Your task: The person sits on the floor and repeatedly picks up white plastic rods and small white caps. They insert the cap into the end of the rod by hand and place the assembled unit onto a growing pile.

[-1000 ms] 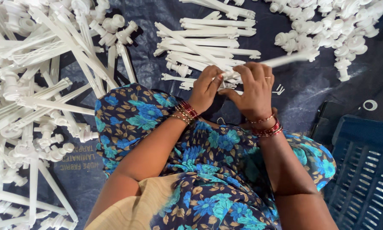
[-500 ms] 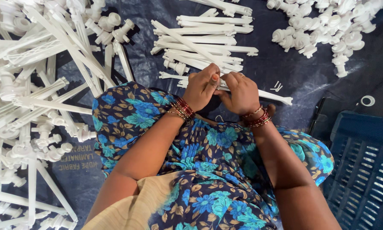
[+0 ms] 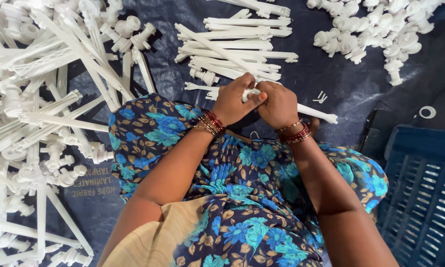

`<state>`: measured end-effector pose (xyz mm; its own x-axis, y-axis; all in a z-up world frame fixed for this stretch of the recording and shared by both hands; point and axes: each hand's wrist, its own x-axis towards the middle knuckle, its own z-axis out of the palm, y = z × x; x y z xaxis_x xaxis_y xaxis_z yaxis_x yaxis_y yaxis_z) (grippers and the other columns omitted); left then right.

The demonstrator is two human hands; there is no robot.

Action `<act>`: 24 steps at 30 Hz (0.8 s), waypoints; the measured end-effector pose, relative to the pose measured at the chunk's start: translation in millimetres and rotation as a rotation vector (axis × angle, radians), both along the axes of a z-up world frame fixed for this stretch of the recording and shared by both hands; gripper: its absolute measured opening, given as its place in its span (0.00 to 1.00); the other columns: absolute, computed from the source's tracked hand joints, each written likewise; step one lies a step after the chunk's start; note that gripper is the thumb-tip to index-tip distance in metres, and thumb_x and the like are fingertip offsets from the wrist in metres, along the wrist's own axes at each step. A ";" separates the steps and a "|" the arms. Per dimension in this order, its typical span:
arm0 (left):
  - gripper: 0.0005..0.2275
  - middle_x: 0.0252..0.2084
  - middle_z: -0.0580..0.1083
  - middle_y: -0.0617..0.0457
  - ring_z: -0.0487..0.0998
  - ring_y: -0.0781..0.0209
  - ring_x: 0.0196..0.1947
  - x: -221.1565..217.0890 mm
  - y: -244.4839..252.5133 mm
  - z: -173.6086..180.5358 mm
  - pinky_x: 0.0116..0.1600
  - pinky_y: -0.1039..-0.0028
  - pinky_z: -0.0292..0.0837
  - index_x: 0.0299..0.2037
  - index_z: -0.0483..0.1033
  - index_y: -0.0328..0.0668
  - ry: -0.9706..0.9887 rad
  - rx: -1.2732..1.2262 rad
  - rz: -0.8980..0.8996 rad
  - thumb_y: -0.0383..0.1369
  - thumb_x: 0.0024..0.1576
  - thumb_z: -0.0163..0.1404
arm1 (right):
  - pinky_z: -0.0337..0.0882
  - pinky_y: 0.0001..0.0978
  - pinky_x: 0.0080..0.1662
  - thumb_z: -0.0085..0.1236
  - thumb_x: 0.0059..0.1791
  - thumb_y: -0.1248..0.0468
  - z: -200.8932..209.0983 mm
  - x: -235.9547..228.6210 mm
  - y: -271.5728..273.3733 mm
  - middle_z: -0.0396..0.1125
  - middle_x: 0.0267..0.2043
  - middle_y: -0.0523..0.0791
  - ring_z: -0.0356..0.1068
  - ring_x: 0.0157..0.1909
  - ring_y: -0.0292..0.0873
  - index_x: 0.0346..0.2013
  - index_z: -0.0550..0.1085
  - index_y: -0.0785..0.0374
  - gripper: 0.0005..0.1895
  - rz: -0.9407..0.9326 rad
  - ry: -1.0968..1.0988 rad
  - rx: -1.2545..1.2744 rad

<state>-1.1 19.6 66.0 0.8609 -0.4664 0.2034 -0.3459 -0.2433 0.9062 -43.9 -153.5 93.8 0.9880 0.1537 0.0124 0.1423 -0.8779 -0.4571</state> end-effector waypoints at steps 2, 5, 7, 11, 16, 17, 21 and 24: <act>0.26 0.39 0.76 0.50 0.80 0.52 0.38 -3.2 -1.5 -9.9 0.41 0.68 0.74 0.44 0.68 0.42 0.016 0.009 -0.003 0.61 0.61 0.45 | 0.70 0.49 0.39 0.57 0.51 0.59 -4.2 -4.6 0.4 0.71 0.34 0.49 0.72 0.39 0.57 0.34 0.73 0.61 0.08 -0.007 -0.013 0.020; 0.23 0.42 0.76 0.50 0.79 0.49 0.43 -3.0 -7.2 -31.2 0.49 0.65 0.72 0.48 0.71 0.43 -0.134 0.003 0.165 0.57 0.65 0.45 | 0.70 0.50 0.39 0.58 0.49 0.61 5.6 8.0 -5.0 0.71 0.35 0.50 0.72 0.39 0.58 0.36 0.74 0.63 0.08 -0.025 -0.040 0.020; 0.23 0.42 0.75 0.51 0.77 0.51 0.43 2.7 -9.6 -52.3 0.51 0.66 0.71 0.51 0.71 0.42 -0.080 -0.096 0.339 0.56 0.67 0.43 | 0.70 0.50 0.39 0.61 0.48 0.60 28.1 23.6 -5.2 0.71 0.36 0.51 0.71 0.39 0.58 0.36 0.75 0.64 0.10 -0.063 -0.091 -0.026; 0.22 0.37 0.72 0.52 0.73 0.61 0.36 17.3 -15.1 -99.1 0.44 0.70 0.72 0.51 0.68 0.39 0.518 -0.494 0.568 0.53 0.66 0.44 | 0.72 0.45 0.46 0.67 0.49 0.57 101.2 43.6 17.8 0.71 0.36 0.49 0.72 0.44 0.52 0.36 0.78 0.63 0.12 -0.057 -0.183 -0.253; 0.19 0.35 0.72 0.54 0.72 0.67 0.32 11.2 -21.1 -119.6 0.39 0.72 0.69 0.49 0.65 0.43 0.780 -0.599 0.573 0.51 0.64 0.43 | 0.69 0.46 0.55 0.55 0.48 0.70 127.0 28.6 67.2 0.70 0.54 0.49 0.71 0.53 0.50 0.51 0.78 0.68 0.17 0.376 -0.622 0.082; 0.18 0.35 0.72 0.55 0.71 0.67 0.31 8.1 -19.1 -118.0 0.38 0.72 0.68 0.49 0.65 0.43 0.804 -0.596 0.569 0.51 0.64 0.43 | 0.69 0.45 0.53 0.52 0.47 0.74 111.2 48.3 58.1 0.71 0.53 0.50 0.70 0.52 0.51 0.53 0.77 0.68 0.20 0.275 -0.576 0.015; 0.18 0.34 0.71 0.54 0.72 0.67 0.32 7.1 -16.6 -103.7 0.40 0.73 0.72 0.47 0.65 0.40 0.680 -0.577 0.566 0.50 0.69 0.43 | 0.73 0.47 0.53 0.51 0.43 0.76 3.3 145.7 -47.4 0.70 0.52 0.50 0.70 0.54 0.59 0.50 0.76 0.60 0.21 -0.156 -0.317 -0.127; 0.17 0.31 0.71 0.55 0.71 0.68 0.27 8.3 -22.3 -95.4 0.34 0.74 0.68 0.48 0.64 0.43 0.747 -0.609 0.529 0.49 0.64 0.44 | 0.74 0.52 0.41 0.52 0.50 0.68 -69.6 160.0 -127.8 0.66 0.51 0.53 0.74 0.43 0.61 0.46 0.75 0.60 0.10 -0.341 0.113 -0.577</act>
